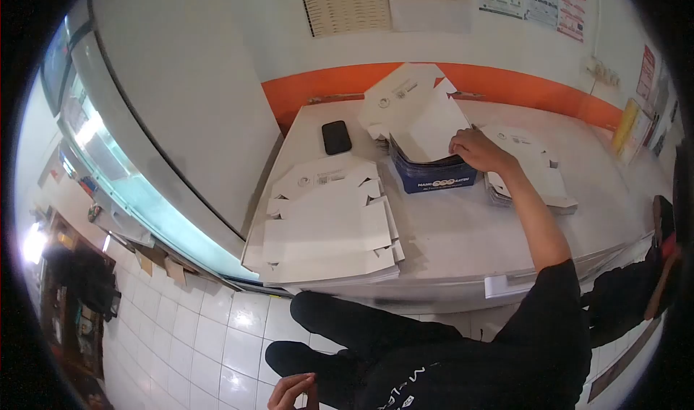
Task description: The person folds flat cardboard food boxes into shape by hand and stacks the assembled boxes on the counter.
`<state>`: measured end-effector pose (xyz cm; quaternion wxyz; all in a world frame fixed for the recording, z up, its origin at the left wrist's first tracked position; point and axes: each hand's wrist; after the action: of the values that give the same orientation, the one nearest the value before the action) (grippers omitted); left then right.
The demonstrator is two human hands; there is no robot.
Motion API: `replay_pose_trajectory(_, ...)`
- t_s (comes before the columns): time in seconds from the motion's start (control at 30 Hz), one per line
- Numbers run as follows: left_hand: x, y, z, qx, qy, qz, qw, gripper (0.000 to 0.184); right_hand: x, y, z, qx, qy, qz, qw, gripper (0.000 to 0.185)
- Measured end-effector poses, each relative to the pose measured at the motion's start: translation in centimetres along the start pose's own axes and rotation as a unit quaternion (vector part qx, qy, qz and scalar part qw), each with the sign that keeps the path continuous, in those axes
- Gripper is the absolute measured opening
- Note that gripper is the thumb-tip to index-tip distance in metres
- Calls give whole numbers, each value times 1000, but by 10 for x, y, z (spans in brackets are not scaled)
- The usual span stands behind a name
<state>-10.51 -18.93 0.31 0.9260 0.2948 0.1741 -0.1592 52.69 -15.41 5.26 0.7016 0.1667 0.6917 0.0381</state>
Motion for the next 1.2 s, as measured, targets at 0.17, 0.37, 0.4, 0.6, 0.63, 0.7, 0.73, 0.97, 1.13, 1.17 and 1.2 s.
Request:
replay_pose_trajectory(0.17, 15, 8, -9, 16, -13, 1, 1000, 25, -9, 12, -4, 4, 47, 27, 999, 23)
replay_pose_trajectory(0.37, 21, 10, -14, -59, -46, -18, 997, 28, 11, 25, 6, 11, 30, 140, 990, 32)
replay_pose_trajectory(0.4, 25, 9, -9, -110, -70, -12, 991, 28, 15, 26, 8, 8, 14, 117, 993, 33)
replay_pose_trajectory(0.6, 32, 11, -21, -79, -12, -60, 995, 25, 17, 23, 3, 56, -74, -176, 980, 47)
replay_pose_trajectory(0.63, 32, 11, -20, -60, -2, -68, 996, 25, 15, 25, -1, 70, -91, -195, 974, 50)
replay_pose_trajectory(0.7, 34, 13, -15, -71, -1, -76, 995, 25, 3, 28, -9, 101, -127, -231, 959, 55)
replay_pose_trajectory(0.73, 34, 14, -12, -75, -1, -78, 994, 25, -1, 31, -16, 110, -130, -229, 958, 55)
replay_pose_trajectory(0.97, 35, 17, -9, -102, -1, -103, 989, 21, 11, 39, -57, -48, 99, -153, 982, 59)
replay_pose_trajectory(1.13, 42, 31, -17, -93, -32, -137, 986, 17, 15, 43, -52, -67, 91, -182, 977, 75)
replay_pose_trajectory(1.17, 45, 36, -16, -84, -29, -143, 986, 16, 18, 41, -44, -84, 106, -181, 974, 76)
replay_pose_trajectory(1.2, 49, 45, -14, -75, -25, -148, 986, 15, 19, 39, -36, -102, 120, -179, 971, 78)
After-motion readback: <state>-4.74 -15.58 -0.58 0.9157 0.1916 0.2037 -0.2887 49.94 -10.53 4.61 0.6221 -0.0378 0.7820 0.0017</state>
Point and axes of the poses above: each hand's wrist, its own y-axis towards the middle knuckle, its own x-axis out of the palm, z = x × y, and after that the axes turned 9 degrees about -y, right-handed
